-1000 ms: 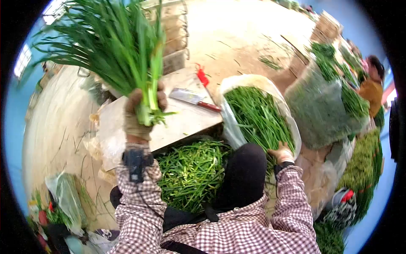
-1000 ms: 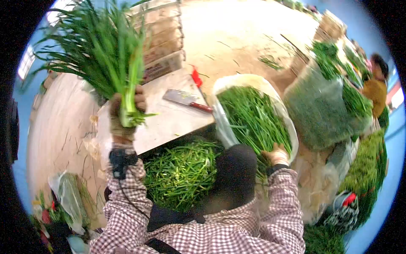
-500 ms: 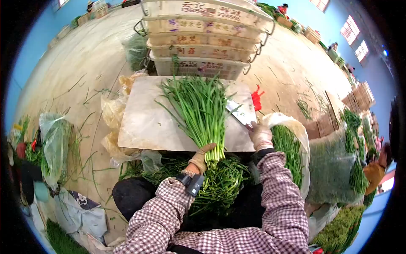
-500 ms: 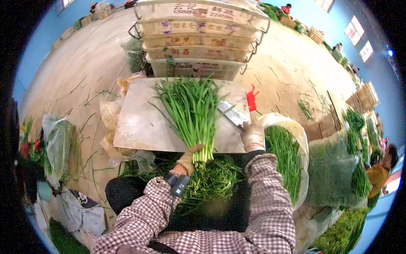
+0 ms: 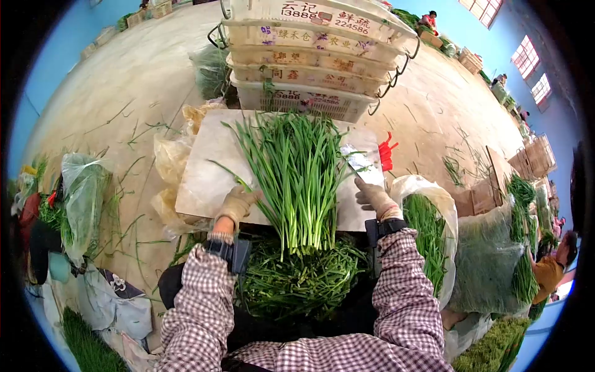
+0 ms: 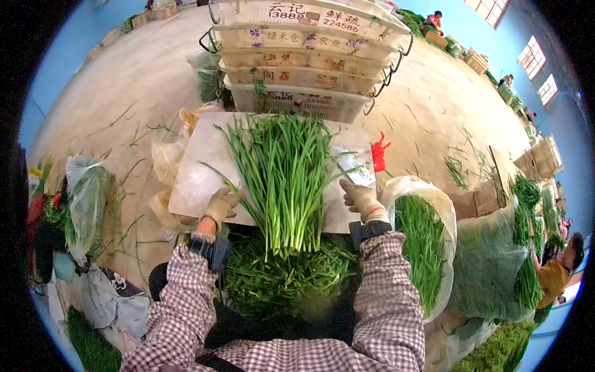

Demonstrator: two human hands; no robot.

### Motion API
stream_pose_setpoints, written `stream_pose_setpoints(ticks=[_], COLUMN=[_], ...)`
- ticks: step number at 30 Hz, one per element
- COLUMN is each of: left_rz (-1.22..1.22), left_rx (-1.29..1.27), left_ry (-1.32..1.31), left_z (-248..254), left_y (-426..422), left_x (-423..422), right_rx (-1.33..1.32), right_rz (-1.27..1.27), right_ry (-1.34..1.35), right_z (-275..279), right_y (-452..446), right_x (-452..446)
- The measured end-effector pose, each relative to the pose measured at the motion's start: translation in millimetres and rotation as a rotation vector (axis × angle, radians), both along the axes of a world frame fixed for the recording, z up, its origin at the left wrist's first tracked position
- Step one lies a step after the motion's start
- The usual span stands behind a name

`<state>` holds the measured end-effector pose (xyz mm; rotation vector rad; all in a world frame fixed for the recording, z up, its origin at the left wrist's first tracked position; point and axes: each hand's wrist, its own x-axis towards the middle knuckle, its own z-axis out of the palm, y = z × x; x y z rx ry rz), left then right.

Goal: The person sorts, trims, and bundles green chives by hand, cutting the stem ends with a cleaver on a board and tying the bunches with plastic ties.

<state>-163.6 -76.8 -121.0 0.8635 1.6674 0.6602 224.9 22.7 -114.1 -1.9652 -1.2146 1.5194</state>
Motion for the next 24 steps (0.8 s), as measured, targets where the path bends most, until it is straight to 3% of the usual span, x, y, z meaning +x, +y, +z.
stream_pose_setpoints(ticks=[2, 4, 5, 6, 8, 10, 11, 12, 14, 15, 16, 18, 20, 22, 24], left_rz=[0.25, 0.248, 0.253, 0.258, 0.18, 0.045, 0.019, -0.005, 0.223, 0.247, 0.331, 0.297, 0.237, 0.112, -0.004], left_rx=[-0.029, -0.027, -0.044, -0.062, -0.153, -0.169, -0.138, -0.106, -0.078, 0.066, 0.11, 0.294, 0.407, 0.587, 0.802], left_ry=[-0.272, -0.38, -0.406, -0.432, -0.531, -0.43, -0.42, -0.41, -0.459, -0.576, -0.573, -0.698, -0.664, -0.601, -0.696], left_z=[-18, -31, -36, -36, -28, -33, -46, -53, 6, 0, 15, 8, 60, 104, 141], left_y=[21, 45, 60, 73, 90, 111, 119, 121, 79, 68, 51, 27, 1, -9, -9], left_x=[-4, 1, 13, 25, 45, 64, 69, 75, 92, 92, 101, 106, 112, 116, 124], right_rx=[-0.074, -0.094, -0.029, 0.148, -0.036, -0.121, -0.114, -0.06, 0.098, 0.119, 0.175, 0.33, 0.438, 0.532, 0.659], right_rz=[-0.004, 0.025, 0.024, 0.253, 0.245, 0.419, 0.39, 0.416, 0.357, 0.321, 0.284, 0.227, 0.239, 0.307, 0.227], right_ry=[0.061, 0.112, 0.141, 0.257, 0.2, 0.279, 0.462, 0.293, 0.466, 0.622, 0.51, 0.649, 0.693, 0.508, 0.805], right_z=[11, 4, -18, -55, -31, -14, -14, -12, -11, -6, -12, -23, -13, 81, 126], right_y=[4, 16, 29, 55, 44, 41, 33, 31, 7, -10, -21, -47, -64, -87, -99], right_x=[-21, -41, -50, -52, -95, -127, -137, -142, -148, -144, -146, -146, -139, -133, -126])
